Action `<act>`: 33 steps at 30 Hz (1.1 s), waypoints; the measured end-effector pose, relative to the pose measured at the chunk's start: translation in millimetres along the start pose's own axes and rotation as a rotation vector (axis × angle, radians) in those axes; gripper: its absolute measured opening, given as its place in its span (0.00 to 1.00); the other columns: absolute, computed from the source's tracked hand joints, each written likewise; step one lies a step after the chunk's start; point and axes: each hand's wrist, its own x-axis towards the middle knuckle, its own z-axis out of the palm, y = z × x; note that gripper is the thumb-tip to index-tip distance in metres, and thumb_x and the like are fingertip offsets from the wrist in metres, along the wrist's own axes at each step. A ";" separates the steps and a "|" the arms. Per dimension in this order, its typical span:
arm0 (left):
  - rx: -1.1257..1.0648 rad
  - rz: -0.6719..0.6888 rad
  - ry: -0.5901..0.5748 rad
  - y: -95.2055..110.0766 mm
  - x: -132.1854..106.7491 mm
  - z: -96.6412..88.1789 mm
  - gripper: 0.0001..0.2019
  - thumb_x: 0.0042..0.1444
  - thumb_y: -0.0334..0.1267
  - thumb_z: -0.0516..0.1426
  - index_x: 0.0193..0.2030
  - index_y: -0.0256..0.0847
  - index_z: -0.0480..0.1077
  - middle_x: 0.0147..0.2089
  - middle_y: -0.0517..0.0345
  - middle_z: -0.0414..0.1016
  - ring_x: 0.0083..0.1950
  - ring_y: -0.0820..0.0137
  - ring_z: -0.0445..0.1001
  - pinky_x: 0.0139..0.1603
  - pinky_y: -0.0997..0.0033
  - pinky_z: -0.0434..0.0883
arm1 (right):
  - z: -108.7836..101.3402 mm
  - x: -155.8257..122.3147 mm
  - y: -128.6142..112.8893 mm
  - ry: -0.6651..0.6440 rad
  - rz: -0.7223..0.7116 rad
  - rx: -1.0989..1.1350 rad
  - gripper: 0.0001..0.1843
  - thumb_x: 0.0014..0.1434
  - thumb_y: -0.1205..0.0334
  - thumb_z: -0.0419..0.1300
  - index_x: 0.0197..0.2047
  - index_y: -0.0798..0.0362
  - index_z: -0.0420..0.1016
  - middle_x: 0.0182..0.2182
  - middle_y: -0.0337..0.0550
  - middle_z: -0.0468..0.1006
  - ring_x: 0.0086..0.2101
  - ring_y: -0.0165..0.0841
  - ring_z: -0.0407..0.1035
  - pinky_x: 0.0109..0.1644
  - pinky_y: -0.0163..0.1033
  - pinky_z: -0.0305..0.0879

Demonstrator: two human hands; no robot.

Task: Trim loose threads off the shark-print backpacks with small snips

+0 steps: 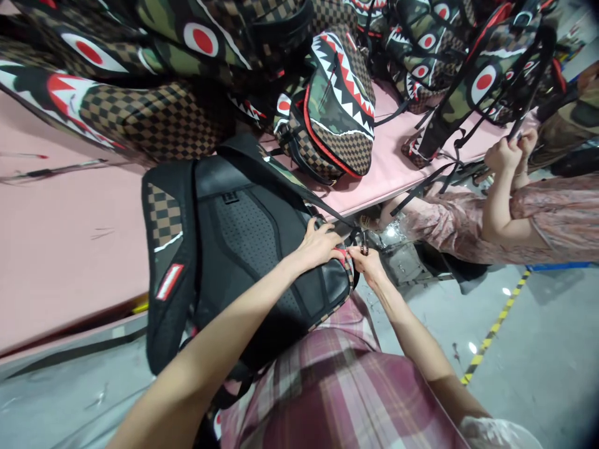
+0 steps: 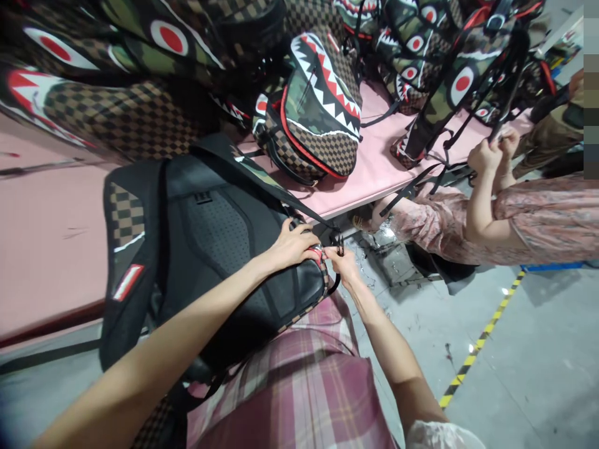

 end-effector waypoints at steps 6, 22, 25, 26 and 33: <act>-0.001 0.001 -0.277 -4.0 26.4 -7.3 0.13 0.53 0.49 0.54 0.32 0.43 0.73 0.34 0.55 0.77 0.40 0.64 0.73 0.47 0.63 0.61 | -24.5 -27.7 19.4 0.124 0.060 -0.049 0.20 0.38 0.50 0.67 0.30 0.57 0.76 0.18 0.35 0.69 0.14 0.18 0.43 0.17 0.31 0.34; 0.012 -0.034 -0.245 -0.7 31.7 -1.3 0.16 0.58 0.46 0.49 0.34 0.41 0.74 0.35 0.52 0.77 0.42 0.65 0.74 0.45 0.66 0.64 | -2.9 -35.4 17.4 0.163 -0.027 -0.176 0.20 0.42 0.49 0.64 0.31 0.57 0.75 0.16 0.32 0.62 0.17 0.22 0.49 0.21 0.31 0.44; -0.043 0.062 -0.031 -1.2 -2.3 0.8 0.14 0.60 0.43 0.49 0.45 0.41 0.71 0.48 0.53 0.74 0.55 0.66 0.66 0.59 0.62 0.55 | 1.6 -35.7 20.0 0.124 -0.136 -0.270 0.21 0.41 0.52 0.66 0.37 0.56 0.75 0.21 0.34 0.67 0.22 0.25 0.56 0.26 0.32 0.53; -0.044 0.055 0.018 -1.7 -20.4 -0.4 0.16 0.60 0.42 0.49 0.50 0.40 0.68 0.54 0.53 0.70 0.60 0.65 0.61 0.62 0.61 0.52 | 2.1 -35.1 21.6 0.121 -0.152 -0.283 0.21 0.41 0.52 0.66 0.37 0.56 0.74 0.21 0.34 0.67 0.23 0.25 0.57 0.27 0.32 0.54; 0.176 -0.345 0.125 -25.8 -216.7 -33.3 0.19 0.60 0.40 0.47 0.57 0.43 0.62 0.61 0.52 0.62 0.66 0.59 0.51 0.63 0.49 0.52 | -4.2 -28.9 30.7 0.109 -0.225 -0.330 0.22 0.43 0.50 0.65 0.38 0.56 0.74 0.22 0.34 0.68 0.24 0.26 0.59 0.29 0.33 0.57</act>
